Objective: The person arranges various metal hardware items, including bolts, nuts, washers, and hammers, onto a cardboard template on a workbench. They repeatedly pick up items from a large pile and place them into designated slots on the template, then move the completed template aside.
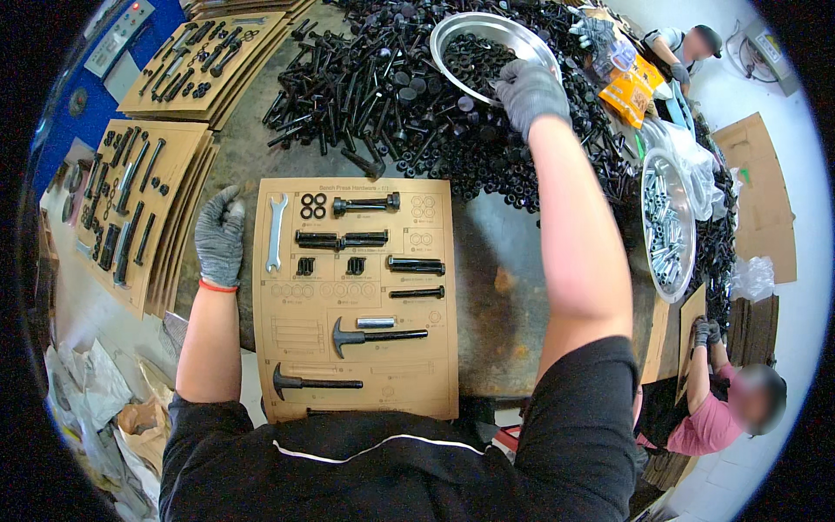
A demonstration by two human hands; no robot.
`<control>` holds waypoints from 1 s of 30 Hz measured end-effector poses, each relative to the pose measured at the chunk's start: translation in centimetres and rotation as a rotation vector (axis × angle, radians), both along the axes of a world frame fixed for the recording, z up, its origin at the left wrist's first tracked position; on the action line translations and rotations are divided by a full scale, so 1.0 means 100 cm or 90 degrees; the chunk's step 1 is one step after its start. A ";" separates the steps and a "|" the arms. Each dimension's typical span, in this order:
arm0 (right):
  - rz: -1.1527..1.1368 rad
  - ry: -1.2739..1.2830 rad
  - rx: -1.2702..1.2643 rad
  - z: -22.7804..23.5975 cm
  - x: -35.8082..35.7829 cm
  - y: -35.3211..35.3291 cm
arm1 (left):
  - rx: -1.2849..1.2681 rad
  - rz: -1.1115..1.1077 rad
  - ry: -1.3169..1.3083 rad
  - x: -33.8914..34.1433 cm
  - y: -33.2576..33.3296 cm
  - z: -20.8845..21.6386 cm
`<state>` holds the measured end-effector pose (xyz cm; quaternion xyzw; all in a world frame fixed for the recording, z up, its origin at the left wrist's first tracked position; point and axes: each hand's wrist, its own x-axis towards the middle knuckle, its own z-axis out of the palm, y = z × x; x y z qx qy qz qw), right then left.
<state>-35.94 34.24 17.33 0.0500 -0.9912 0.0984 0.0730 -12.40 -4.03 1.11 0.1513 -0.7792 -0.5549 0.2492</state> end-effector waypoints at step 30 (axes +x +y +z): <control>0.494 -0.337 0.043 -0.084 0.231 -0.100 | -0.488 -0.327 0.116 0.059 0.048 0.059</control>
